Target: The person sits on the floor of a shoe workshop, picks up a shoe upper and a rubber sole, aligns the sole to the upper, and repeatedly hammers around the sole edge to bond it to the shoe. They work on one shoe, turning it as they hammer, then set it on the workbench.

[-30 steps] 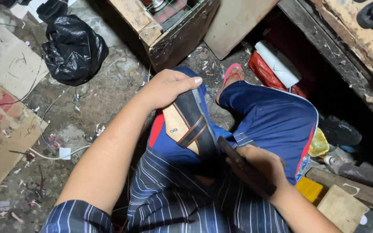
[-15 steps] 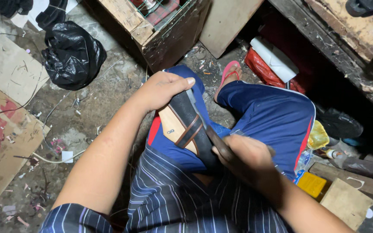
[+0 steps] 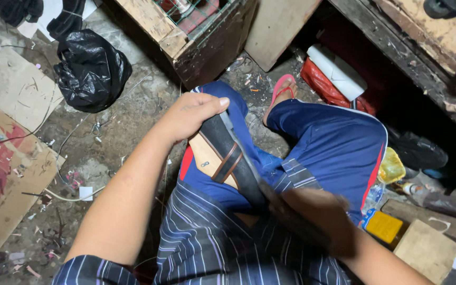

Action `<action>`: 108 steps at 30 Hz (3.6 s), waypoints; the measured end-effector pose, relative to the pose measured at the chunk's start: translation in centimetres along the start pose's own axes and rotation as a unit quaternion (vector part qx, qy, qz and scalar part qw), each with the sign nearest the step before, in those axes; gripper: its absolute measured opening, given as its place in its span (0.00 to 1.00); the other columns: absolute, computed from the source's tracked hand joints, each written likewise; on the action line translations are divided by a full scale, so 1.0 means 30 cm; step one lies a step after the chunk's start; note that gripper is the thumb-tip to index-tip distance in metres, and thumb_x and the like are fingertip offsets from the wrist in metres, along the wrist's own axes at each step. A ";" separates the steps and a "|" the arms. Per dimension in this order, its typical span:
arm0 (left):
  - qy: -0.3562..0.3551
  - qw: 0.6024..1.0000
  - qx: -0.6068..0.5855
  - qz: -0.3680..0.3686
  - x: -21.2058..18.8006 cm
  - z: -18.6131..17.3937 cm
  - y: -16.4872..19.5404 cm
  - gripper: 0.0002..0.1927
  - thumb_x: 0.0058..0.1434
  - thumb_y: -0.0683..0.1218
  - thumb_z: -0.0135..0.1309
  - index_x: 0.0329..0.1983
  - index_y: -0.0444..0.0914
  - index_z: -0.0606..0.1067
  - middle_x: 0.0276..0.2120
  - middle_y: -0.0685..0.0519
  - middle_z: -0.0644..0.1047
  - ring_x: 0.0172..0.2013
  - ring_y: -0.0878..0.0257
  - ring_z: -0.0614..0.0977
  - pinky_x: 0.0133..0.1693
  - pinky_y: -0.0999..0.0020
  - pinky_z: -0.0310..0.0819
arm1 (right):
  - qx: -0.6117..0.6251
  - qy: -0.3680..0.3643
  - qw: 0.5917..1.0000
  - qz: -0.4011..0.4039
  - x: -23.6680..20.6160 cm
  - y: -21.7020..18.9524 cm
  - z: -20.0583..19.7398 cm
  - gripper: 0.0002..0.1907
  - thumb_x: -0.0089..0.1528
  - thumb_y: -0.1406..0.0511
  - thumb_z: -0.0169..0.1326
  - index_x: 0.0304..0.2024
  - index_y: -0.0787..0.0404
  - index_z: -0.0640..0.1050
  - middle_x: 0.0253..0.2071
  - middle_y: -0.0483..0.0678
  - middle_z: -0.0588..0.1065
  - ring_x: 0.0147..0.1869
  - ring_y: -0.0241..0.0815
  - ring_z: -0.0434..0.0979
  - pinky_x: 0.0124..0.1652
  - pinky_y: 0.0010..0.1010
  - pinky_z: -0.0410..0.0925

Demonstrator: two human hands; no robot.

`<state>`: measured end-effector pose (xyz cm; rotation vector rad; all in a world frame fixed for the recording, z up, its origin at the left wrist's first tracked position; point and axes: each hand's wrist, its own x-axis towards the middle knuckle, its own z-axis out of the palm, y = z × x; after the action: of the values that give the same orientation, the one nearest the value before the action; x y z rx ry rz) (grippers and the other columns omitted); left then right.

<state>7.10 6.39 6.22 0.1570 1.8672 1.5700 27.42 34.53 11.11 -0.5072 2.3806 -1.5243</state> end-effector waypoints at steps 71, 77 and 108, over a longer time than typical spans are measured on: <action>0.094 0.994 0.004 0.063 -0.077 0.016 -0.020 0.19 0.66 0.55 0.55 0.38 0.34 0.82 0.28 0.59 0.80 0.31 0.73 0.78 0.36 0.73 0.75 | 0.167 0.017 0.969 0.184 0.283 0.064 -0.035 0.08 0.60 0.65 0.57 0.41 0.60 0.79 0.33 0.38 0.77 0.39 0.27 0.73 0.40 0.23 0.69; 0.077 0.996 0.020 0.047 -0.075 0.036 0.010 0.20 0.66 0.56 0.54 0.36 0.35 0.82 0.26 0.58 0.80 0.29 0.72 0.78 0.34 0.72 0.75 | 0.146 0.036 0.968 0.201 0.303 0.103 0.017 0.07 0.61 0.65 0.60 0.38 0.62 0.78 0.31 0.38 0.72 0.37 0.28 0.69 0.37 0.24 0.67; 0.125 0.980 0.144 0.056 0.009 0.146 -0.033 0.28 0.70 0.60 0.34 0.35 0.34 0.76 0.31 0.37 0.77 0.37 0.44 0.81 0.43 0.55 0.71 | -0.143 0.095 0.985 -0.029 0.511 -0.023 -0.044 0.13 0.62 0.65 0.62 0.27 0.64 0.74 0.24 0.51 0.68 0.26 0.48 0.71 0.28 0.36 0.64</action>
<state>9.68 9.87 5.03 0.2035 2.3178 1.4363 13.17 28.76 11.72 -0.5155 2.7759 -1.3115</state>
